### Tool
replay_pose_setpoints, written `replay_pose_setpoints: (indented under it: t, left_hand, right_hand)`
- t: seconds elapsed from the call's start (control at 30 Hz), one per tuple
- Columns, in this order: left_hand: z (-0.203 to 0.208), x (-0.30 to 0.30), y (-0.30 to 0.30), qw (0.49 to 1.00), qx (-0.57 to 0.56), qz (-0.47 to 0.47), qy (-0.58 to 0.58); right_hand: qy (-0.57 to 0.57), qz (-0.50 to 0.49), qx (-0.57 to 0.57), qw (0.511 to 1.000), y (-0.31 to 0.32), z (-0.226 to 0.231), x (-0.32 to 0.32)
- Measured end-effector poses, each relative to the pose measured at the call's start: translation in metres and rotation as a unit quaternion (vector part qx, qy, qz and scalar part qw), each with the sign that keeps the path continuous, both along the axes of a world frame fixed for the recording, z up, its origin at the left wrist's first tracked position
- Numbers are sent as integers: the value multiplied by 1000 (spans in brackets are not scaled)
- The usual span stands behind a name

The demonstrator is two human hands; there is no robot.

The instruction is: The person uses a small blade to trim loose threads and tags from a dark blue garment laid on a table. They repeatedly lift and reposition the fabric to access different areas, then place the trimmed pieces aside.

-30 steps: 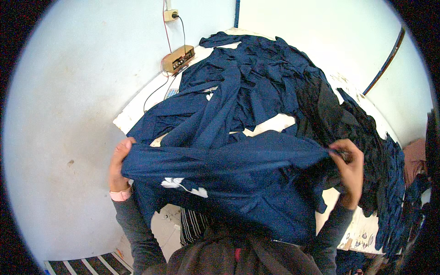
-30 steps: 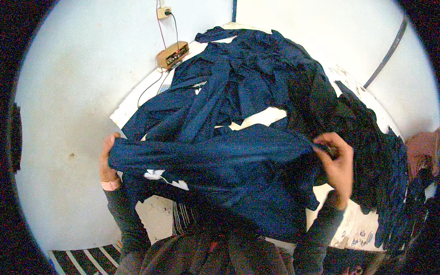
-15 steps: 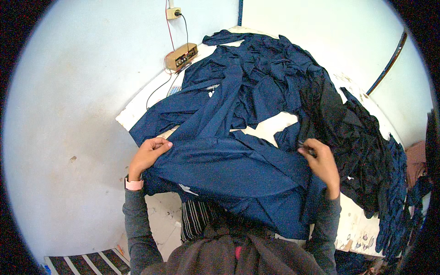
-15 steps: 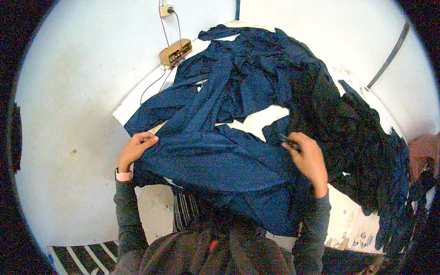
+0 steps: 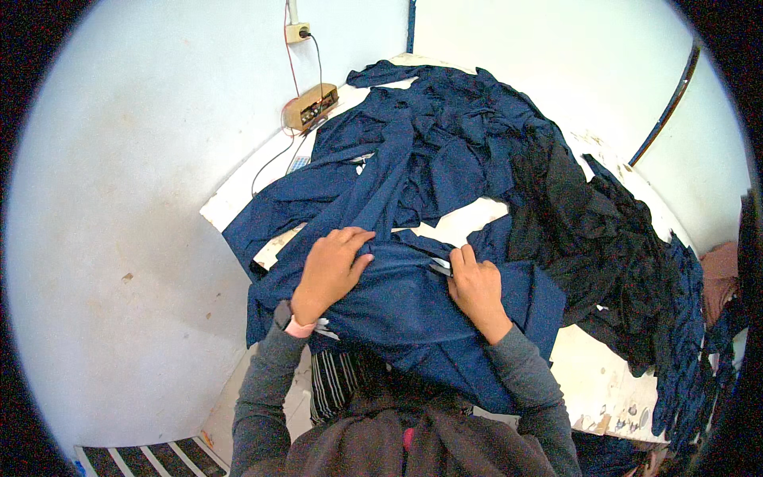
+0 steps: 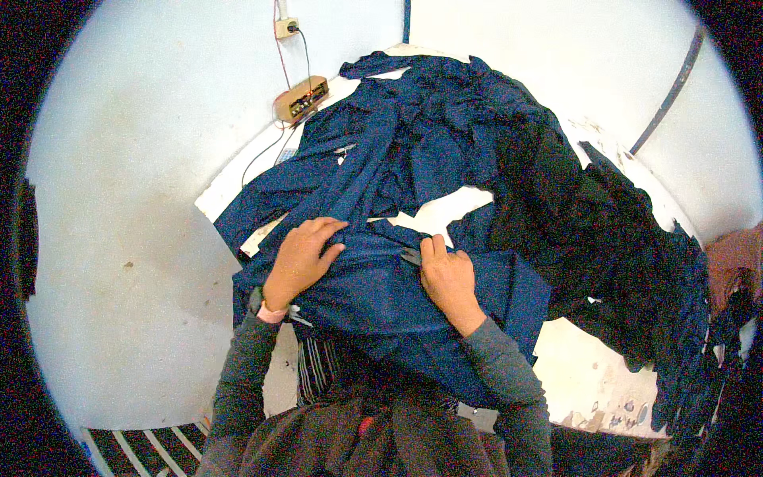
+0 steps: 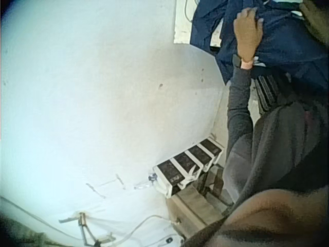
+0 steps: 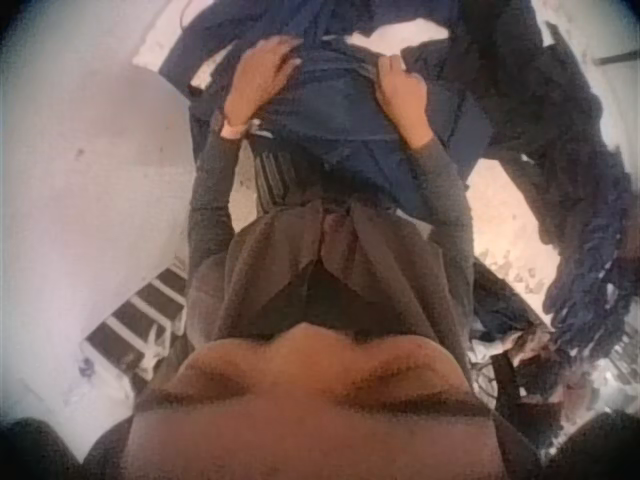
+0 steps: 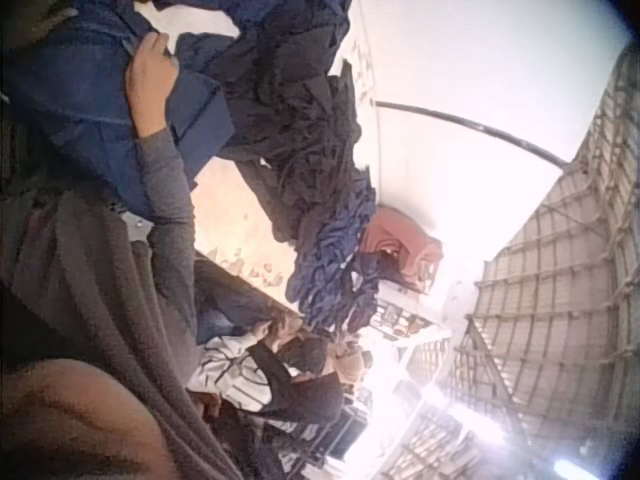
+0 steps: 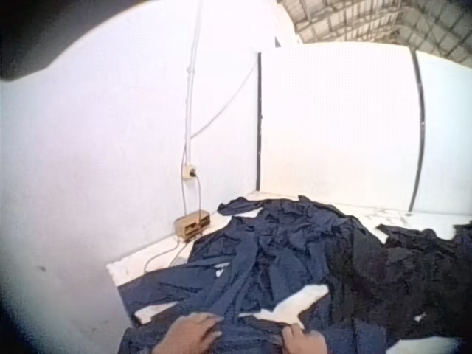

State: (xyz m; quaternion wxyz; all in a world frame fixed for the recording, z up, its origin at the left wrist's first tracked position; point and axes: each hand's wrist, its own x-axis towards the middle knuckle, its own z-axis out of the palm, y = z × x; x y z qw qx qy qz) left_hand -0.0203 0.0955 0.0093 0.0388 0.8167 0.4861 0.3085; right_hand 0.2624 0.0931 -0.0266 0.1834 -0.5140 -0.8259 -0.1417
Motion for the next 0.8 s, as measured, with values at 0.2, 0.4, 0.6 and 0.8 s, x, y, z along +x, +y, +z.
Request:
replay_pose_setpoints:
  t: [0.2,0.4,0.6,0.8]
  left_hand:
    - [-24,10,25,958,-191,-80,-199]
    - [29,26,-8,717,-393,-131,-560]
    - [74,31,-45,840,-398,-144,-339]
    - [74,-20,-39,810,-427,-133,-379]
  right_hand:
    - [187,-28,-107,976,-12,39,14]
    - [429,82,-329,837,-15,55,44]
    - [503,205,-334,770,-44,102,-12]
    - [388,222,-552,704,-45,117,10]
